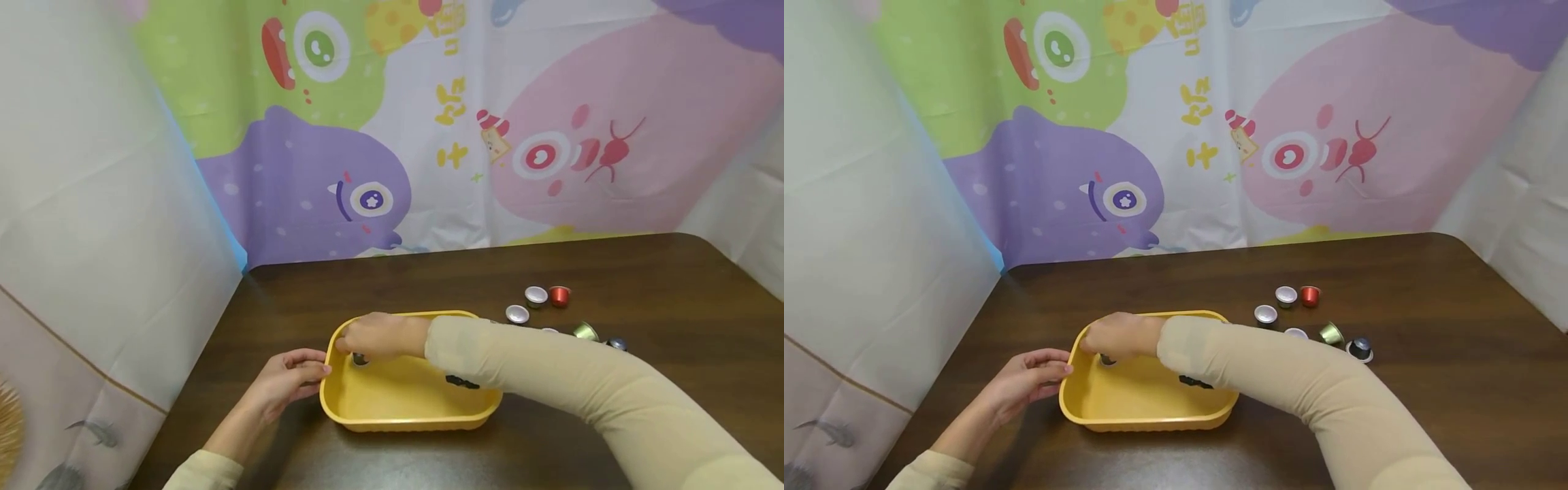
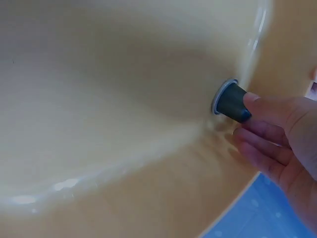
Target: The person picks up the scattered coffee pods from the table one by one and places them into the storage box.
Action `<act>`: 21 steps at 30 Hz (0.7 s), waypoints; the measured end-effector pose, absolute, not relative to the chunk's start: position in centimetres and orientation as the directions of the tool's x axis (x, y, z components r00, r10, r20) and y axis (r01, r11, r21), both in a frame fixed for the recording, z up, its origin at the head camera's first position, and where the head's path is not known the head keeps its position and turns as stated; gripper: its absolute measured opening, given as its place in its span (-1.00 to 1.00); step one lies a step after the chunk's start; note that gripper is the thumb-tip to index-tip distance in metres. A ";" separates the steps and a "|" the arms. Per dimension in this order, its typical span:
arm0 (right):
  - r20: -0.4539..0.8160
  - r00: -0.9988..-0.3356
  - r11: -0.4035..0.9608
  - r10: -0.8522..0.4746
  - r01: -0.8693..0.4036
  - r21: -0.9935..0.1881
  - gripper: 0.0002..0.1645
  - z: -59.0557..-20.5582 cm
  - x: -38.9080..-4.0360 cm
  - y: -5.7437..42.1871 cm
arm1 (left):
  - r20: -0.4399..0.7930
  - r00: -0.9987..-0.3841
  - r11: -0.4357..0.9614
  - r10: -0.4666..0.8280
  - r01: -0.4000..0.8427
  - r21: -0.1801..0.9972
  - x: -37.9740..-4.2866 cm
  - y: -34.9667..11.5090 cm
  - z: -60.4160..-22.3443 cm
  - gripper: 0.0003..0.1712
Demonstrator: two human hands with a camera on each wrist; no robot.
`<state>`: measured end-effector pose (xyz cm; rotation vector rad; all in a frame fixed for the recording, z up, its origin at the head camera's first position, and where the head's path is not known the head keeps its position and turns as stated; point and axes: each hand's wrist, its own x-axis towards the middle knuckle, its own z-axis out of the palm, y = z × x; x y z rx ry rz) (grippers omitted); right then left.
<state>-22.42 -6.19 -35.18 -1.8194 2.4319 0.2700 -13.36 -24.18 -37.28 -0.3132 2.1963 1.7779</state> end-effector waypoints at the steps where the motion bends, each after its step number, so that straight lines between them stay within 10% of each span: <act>1: -0.177 -0.290 0.276 -0.941 -0.956 0.098 -0.71 -35.0 -22.3 -6.1 | -0.362 -0.932 0.210 0.016 -0.350 0.913 -13.3 -24.2 -37.3 -0.53; 21: -0.124 -0.276 0.259 -0.953 -0.956 0.136 -0.69 -30.6 -21.4 -2.6 | -0.362 -0.932 0.226 0.001 -0.353 0.908 -13.3 -23.9 -37.3 -0.54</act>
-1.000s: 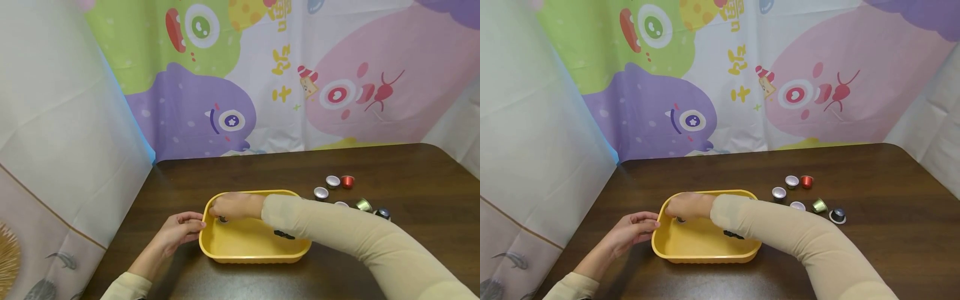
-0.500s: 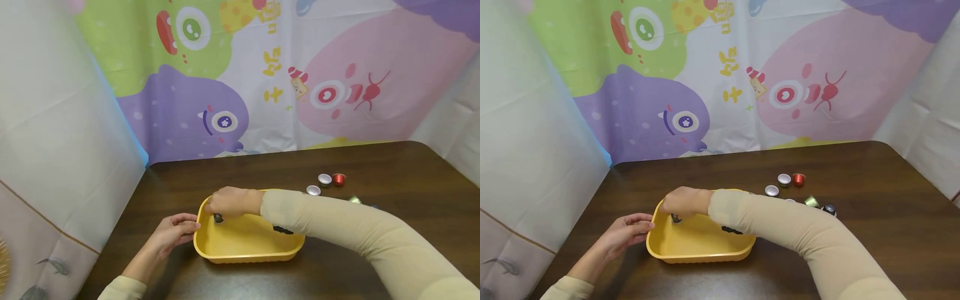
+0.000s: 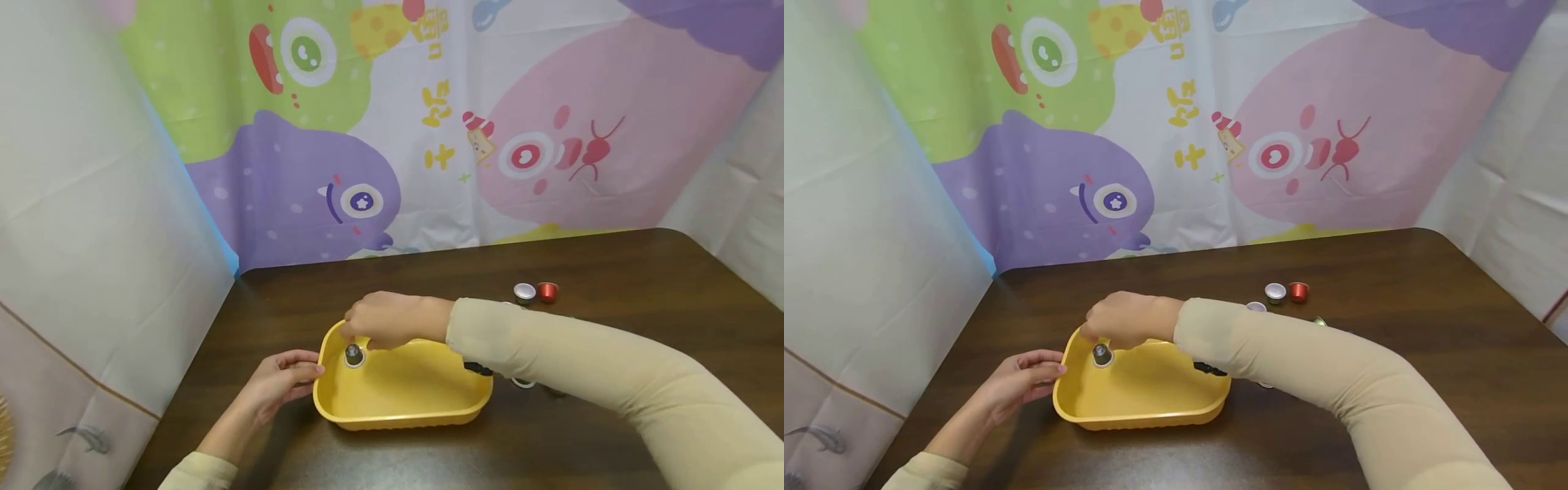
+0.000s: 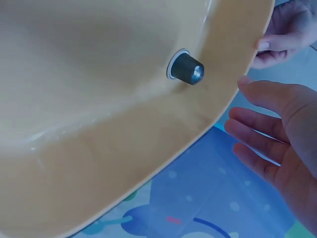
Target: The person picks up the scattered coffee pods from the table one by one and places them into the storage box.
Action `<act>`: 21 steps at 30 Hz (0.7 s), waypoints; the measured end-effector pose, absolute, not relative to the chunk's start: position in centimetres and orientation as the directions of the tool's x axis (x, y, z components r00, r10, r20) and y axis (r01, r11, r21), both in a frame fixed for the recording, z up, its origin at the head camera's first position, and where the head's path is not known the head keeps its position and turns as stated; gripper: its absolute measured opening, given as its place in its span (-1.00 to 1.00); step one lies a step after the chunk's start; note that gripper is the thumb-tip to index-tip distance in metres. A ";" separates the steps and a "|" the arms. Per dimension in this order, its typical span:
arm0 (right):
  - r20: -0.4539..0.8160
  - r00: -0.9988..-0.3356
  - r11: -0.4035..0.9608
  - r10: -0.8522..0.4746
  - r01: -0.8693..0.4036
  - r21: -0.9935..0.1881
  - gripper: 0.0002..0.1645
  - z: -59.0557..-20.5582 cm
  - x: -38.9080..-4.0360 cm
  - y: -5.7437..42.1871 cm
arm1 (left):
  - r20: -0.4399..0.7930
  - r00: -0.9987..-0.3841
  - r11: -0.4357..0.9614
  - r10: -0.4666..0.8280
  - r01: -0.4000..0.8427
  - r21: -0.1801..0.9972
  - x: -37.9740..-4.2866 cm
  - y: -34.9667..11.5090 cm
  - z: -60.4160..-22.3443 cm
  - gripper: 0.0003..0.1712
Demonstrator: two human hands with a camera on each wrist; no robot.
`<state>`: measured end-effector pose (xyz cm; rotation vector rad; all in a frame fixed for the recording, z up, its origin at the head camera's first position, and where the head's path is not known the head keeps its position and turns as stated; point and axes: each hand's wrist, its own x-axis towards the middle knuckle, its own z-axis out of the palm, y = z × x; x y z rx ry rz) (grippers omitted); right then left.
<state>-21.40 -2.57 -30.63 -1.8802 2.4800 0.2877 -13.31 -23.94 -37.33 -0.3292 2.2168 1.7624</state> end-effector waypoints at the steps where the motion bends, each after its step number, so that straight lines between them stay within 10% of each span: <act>1: -0.118 -0.278 0.260 -0.953 -0.955 0.145 -0.69 -30.5 -21.3 -2.3 | -0.362 -0.932 0.228 -0.001 -0.353 0.907 -13.3 -23.9 -37.3 -0.55; 21: 0.155 -0.229 0.253 -0.961 -0.954 0.161 -0.72 -30.7 -20.2 3.7 | -0.353 -0.935 0.226 -0.008 -0.346 0.911 -13.3 -23.9 -37.3 -0.54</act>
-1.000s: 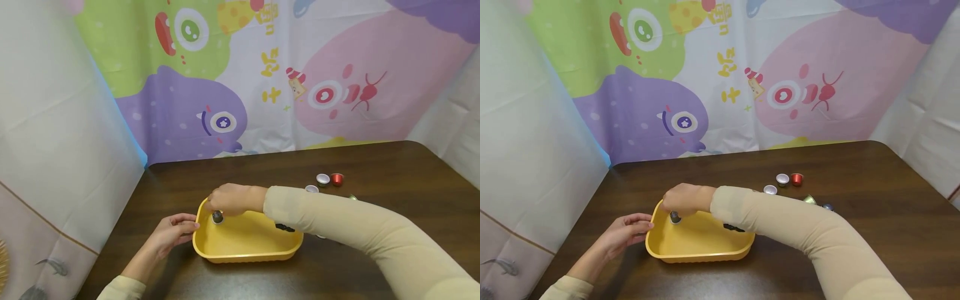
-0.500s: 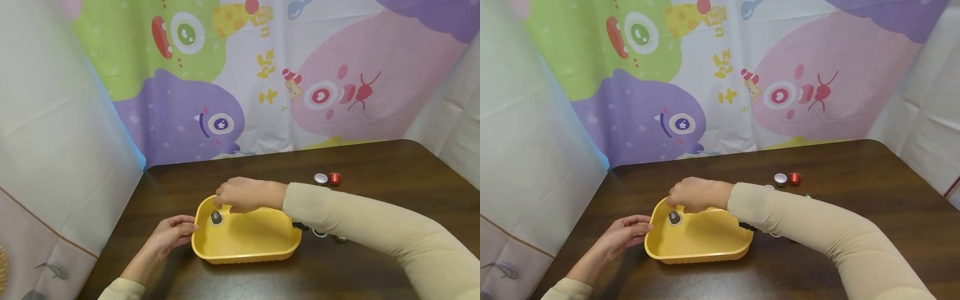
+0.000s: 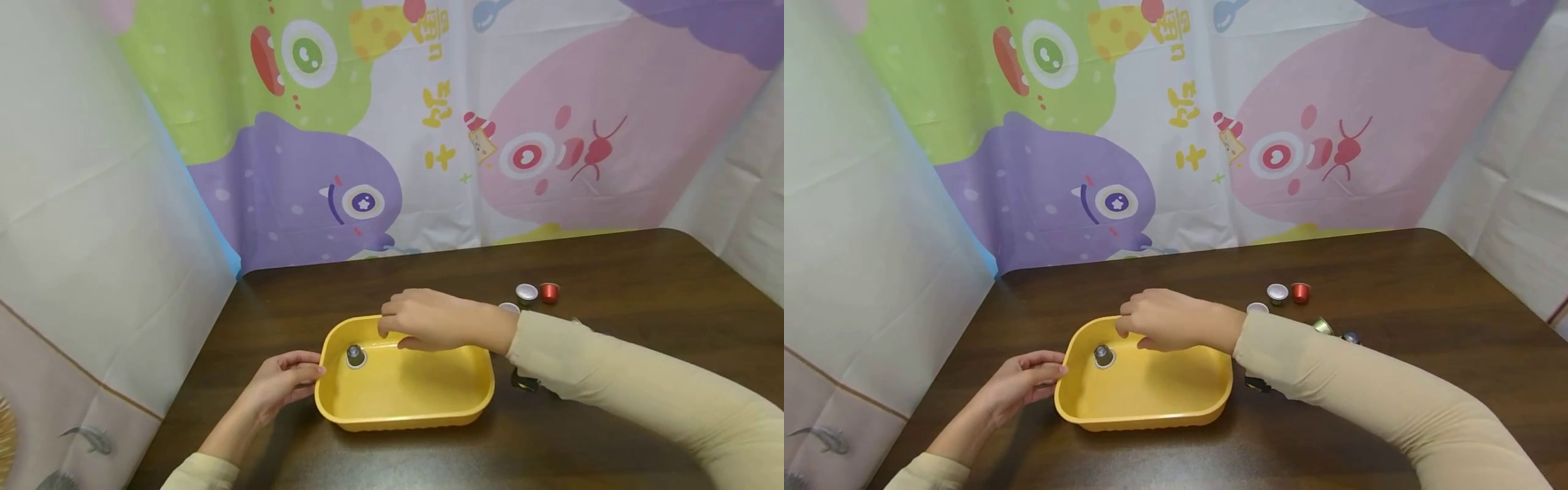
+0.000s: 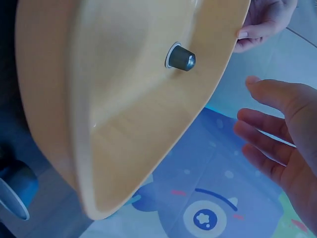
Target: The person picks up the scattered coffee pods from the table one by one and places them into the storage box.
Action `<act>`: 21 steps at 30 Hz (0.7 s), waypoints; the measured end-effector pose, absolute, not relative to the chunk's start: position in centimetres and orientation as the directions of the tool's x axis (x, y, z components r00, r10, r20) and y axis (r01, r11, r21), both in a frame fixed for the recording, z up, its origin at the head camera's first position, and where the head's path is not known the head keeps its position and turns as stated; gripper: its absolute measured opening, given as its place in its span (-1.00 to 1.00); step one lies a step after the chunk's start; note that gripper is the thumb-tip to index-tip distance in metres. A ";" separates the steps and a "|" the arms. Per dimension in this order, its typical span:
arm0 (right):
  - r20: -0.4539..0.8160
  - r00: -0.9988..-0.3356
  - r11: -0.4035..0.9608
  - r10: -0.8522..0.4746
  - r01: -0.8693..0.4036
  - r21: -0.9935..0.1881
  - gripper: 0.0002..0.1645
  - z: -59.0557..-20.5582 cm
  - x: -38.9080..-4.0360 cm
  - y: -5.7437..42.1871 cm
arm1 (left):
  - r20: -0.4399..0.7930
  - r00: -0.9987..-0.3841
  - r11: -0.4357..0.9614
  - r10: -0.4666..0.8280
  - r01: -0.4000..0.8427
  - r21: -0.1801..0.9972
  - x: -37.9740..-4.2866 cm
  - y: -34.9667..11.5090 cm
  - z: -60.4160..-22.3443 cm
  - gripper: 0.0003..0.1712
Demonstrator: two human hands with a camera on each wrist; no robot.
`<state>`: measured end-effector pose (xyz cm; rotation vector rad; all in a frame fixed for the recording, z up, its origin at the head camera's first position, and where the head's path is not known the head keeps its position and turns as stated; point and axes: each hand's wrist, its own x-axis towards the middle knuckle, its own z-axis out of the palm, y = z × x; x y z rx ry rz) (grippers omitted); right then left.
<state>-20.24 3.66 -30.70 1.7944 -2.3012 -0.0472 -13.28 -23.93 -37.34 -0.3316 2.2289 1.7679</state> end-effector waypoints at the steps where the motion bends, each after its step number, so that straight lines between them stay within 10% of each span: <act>1: 0.168 -0.228 0.255 -0.959 -0.953 0.163 -0.72 -30.7 -20.1 3.9 | -0.353 -0.935 0.224 -0.008 -0.346 0.911 -13.3 -23.9 -37.3 -0.54; 21: 0.413 -0.199 0.305 -0.889 -0.929 0.208 -0.63 -31.5 -18.6 8.8 | -0.353 -0.936 0.221 0.002 -0.344 0.913 -13.4 -24.2 -37.5 -0.51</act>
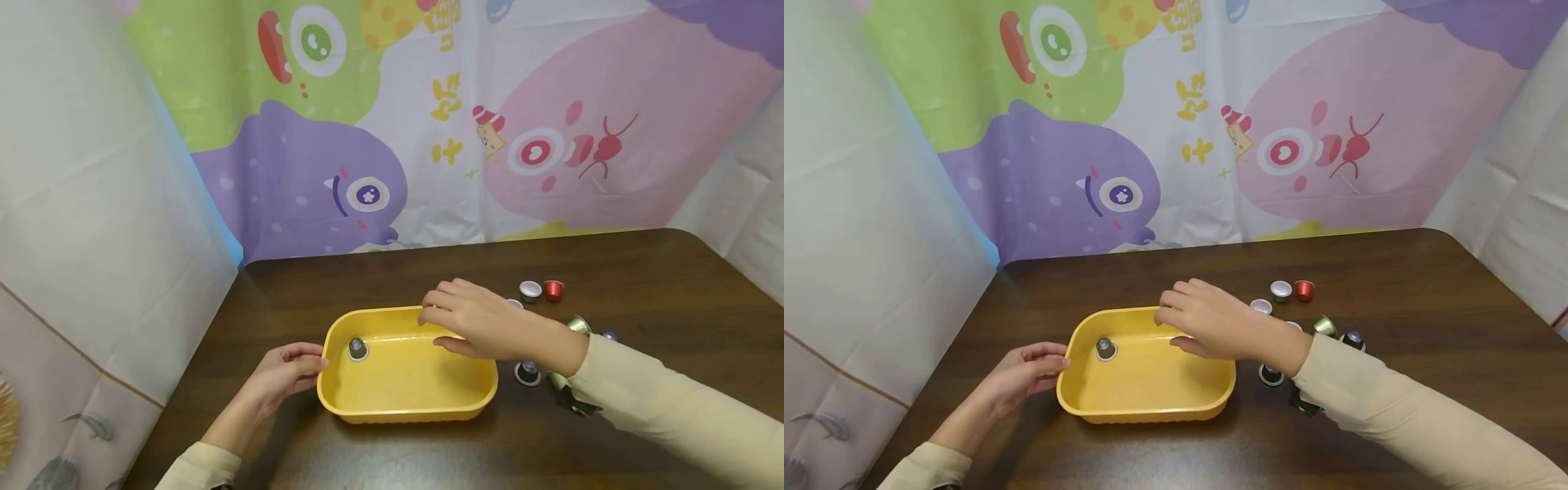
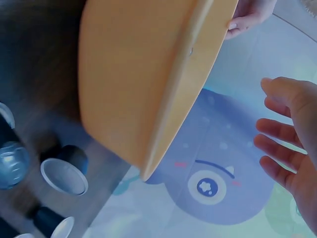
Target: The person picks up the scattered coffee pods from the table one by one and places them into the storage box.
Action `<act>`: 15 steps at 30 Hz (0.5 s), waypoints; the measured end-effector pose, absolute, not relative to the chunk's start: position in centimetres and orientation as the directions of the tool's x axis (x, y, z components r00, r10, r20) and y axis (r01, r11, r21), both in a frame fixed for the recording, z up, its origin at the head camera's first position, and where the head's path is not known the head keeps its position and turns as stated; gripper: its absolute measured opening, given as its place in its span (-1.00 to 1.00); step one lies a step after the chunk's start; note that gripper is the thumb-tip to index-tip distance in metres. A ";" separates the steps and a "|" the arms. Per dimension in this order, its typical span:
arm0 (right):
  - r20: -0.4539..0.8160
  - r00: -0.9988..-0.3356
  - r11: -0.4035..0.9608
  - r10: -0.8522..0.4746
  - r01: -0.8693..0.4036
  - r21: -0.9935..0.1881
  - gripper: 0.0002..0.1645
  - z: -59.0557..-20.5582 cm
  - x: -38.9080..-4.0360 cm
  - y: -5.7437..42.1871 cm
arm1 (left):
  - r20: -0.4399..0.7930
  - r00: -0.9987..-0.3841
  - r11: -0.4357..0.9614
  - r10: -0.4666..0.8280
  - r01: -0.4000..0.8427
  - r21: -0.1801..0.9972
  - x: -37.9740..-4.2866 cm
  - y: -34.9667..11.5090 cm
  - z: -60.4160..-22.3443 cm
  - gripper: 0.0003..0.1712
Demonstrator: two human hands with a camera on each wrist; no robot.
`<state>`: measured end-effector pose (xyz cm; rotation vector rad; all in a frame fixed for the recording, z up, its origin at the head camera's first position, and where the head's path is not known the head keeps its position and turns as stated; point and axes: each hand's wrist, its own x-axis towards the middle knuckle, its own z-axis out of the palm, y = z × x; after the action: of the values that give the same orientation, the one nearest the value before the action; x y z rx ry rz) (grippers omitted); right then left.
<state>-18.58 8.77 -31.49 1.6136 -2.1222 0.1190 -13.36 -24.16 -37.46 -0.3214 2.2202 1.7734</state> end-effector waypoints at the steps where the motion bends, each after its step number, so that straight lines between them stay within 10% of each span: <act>1: 0.420 -0.206 0.315 -0.884 -0.926 0.209 -0.62 -31.5 -18.5 9.1 | -0.352 -0.936 0.222 0.000 -0.343 0.913 -13.4 -24.2 -37.4 -0.51; 15: 0.521 -0.264 0.395 -0.812 -0.905 0.158 -0.71 -33.3 -18.1 14.1 | -0.352 -0.936 0.218 -0.014 -0.347 0.912 -13.3 -24.0 -37.3 -0.53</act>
<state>-18.12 14.10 -33.34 1.4630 -2.1287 0.2323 -13.29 -24.00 -37.34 -0.3400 2.2266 1.7788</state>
